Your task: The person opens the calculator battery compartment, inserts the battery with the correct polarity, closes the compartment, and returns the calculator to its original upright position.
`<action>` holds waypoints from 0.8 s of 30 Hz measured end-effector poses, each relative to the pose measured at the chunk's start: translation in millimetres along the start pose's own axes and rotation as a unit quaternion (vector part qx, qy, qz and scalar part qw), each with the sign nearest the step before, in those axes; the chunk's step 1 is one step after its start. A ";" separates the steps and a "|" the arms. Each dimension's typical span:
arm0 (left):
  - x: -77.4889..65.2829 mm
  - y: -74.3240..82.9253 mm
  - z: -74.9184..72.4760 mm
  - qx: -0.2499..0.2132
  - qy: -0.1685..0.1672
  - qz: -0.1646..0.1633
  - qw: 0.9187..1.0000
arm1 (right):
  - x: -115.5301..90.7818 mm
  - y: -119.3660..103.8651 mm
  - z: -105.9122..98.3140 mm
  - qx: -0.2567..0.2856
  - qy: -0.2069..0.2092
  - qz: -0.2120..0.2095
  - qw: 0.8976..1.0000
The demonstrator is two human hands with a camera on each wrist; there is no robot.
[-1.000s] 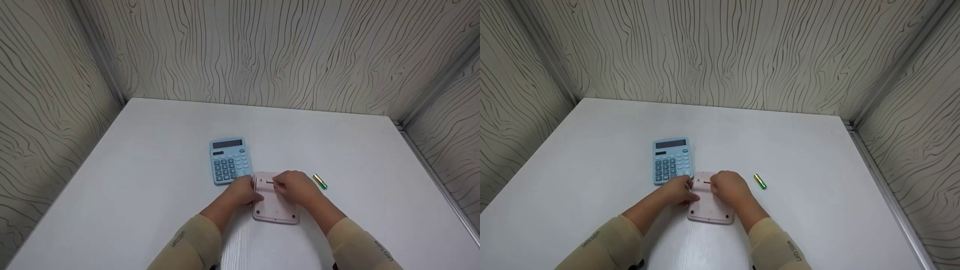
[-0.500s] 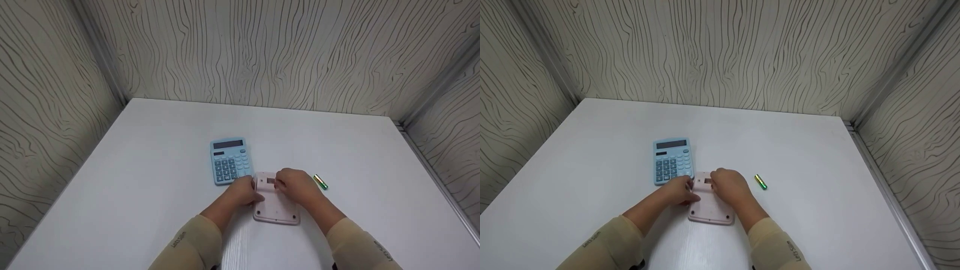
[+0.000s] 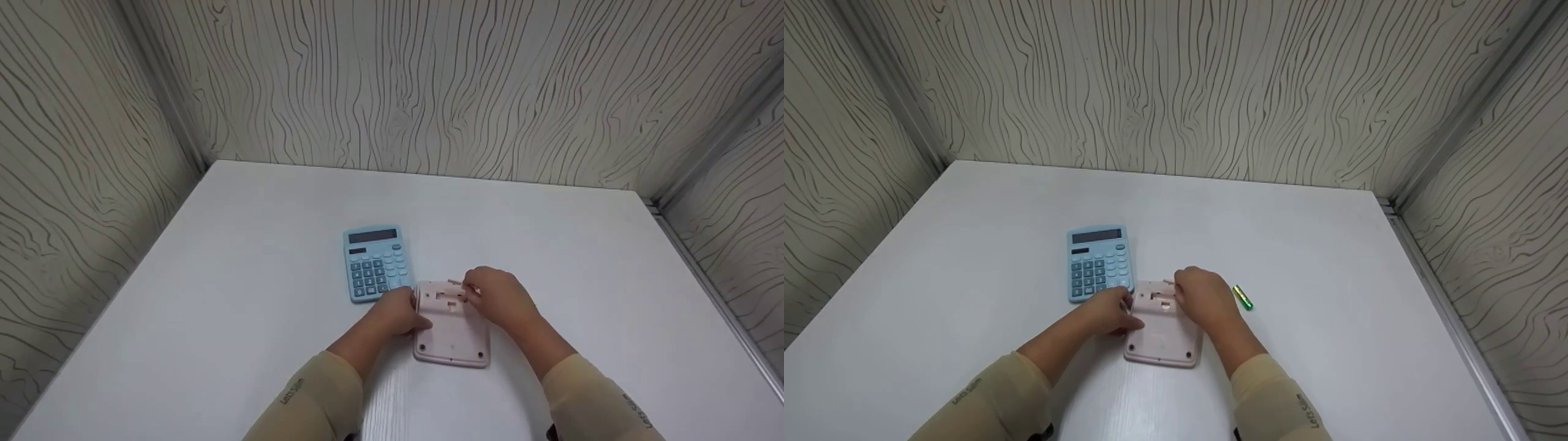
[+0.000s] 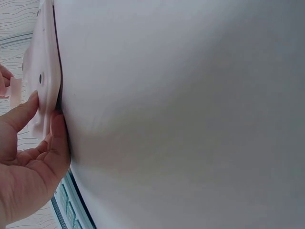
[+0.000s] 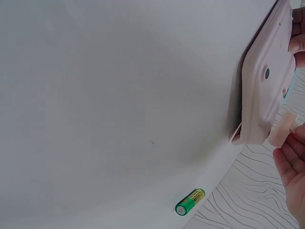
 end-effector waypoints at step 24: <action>-3.7 -0.6 -1.1 -0.004 0.004 0.001 1.000 | -3.7 53.0 8.6 0.001 -0.042 0.100 0.994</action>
Point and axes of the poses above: each hand's wrist, its own x-axis towards the middle knuckle, its own z-axis out of the palm, y = z × x, the point moved 3 cm from there along x, towards the middle knuckle, and after that the axes turned 10 degrees about -y, right-handed, at the moved point
